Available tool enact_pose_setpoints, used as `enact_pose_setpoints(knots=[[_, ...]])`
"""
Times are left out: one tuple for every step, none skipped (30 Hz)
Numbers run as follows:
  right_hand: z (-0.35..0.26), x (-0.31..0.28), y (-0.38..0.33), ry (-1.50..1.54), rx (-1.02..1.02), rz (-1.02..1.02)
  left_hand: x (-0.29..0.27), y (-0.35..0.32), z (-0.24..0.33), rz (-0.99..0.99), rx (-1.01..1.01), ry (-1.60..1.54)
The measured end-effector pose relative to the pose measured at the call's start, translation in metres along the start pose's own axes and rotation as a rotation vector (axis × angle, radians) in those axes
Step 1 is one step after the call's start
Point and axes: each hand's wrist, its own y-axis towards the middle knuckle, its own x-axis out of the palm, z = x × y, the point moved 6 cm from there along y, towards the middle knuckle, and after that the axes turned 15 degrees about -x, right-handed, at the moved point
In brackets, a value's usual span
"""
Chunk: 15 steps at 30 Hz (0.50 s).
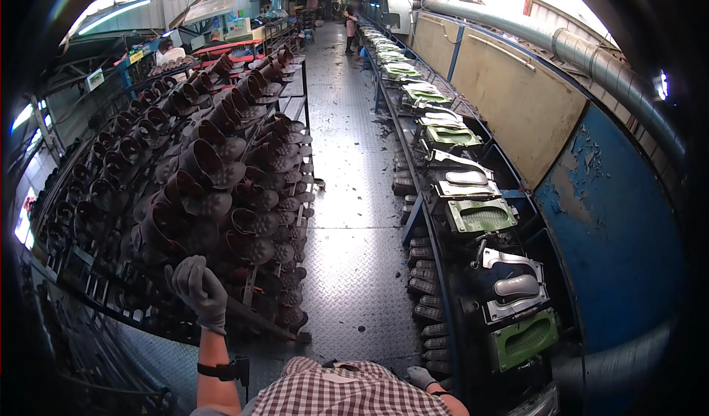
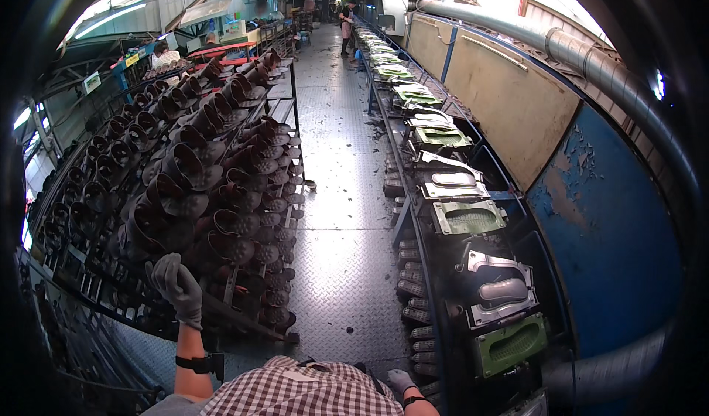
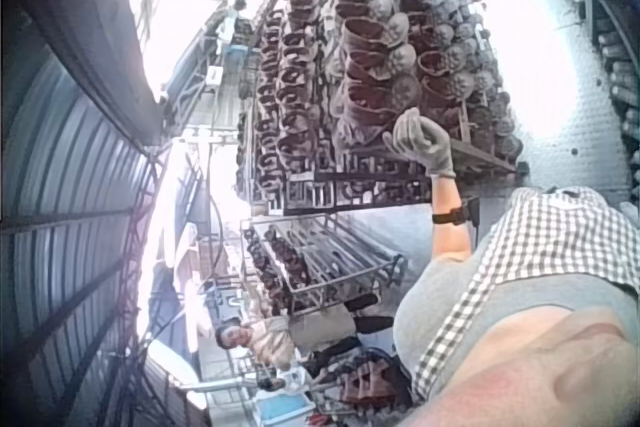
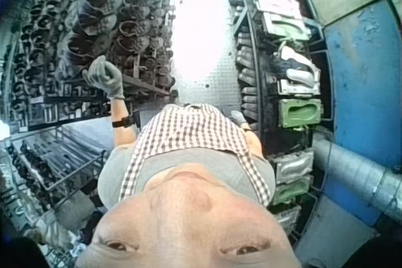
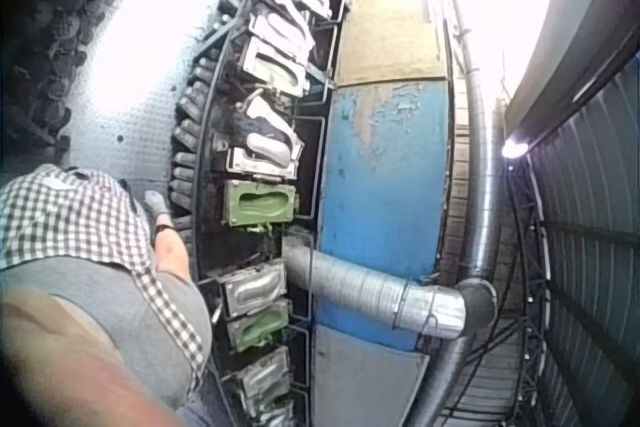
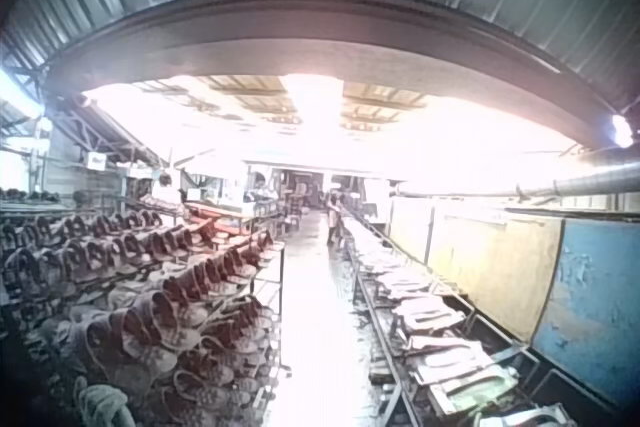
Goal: Operating a sandal-molding machine and organizing finished sandal components on a storage rack.
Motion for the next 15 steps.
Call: enact_pose_setpoints(knots=[[0.005, -0.001, 0.0, 0.043, 0.069, 0.037, 0.0, 0.0, 0.0, -0.002, -0.006, 0.012], [0.003, 0.001, 0.002, 0.03, -0.014, 0.01, -0.001, -0.001, 0.0, -0.004, -0.001, 0.011], [0.005, 0.001, 0.002, 0.031, 0.004, 0.022, -0.001, 0.0, 0.0, -0.004, 0.001, 0.014], [0.012, -0.001, 0.0, 0.044, 0.102, 0.065, -0.002, -0.001, 0.001, -0.005, 0.004, 0.018], [0.008, 0.001, 0.002, 0.032, 0.02, 0.034, -0.002, -0.001, 0.001, -0.004, 0.003, 0.018], [0.013, 0.002, 0.001, 0.159, 0.078, 0.07, -0.003, -0.001, 0.001, -0.001, 0.007, 0.018], [0.021, 0.002, -0.002, 0.282, 0.208, 0.132, -0.003, -0.002, 0.001, -0.002, 0.006, 0.022], [0.018, 0.004, 0.0, 0.286, 0.136, 0.105, -0.003, -0.002, 0.002, 0.002, 0.012, 0.016], [0.018, 0.003, 0.0, 0.195, 0.121, 0.088, -0.003, -0.002, 0.002, 0.001, 0.011, 0.016], [0.022, 0.0, -0.001, 0.09, 0.176, 0.112, -0.003, -0.002, 0.002, -0.001, 0.006, 0.02], [0.019, 0.003, 0.0, 0.104, 0.106, 0.072, -0.003, -0.002, 0.002, -0.001, 0.011, 0.015], [0.022, 0.004, 0.0, 0.234, 0.139, 0.099, -0.002, -0.002, 0.002, -0.002, 0.011, 0.014], [0.028, 0.004, -0.003, 0.35, 0.249, 0.165, -0.002, -0.002, 0.002, -0.002, 0.005, 0.016], [0.024, 0.006, -0.001, 0.365, 0.173, 0.126, -0.002, -0.002, 0.002, -0.004, 0.011, 0.013], [0.025, 0.007, -0.002, 0.38, 0.183, 0.125, -0.002, -0.002, 0.002, -0.001, 0.01, 0.016]])
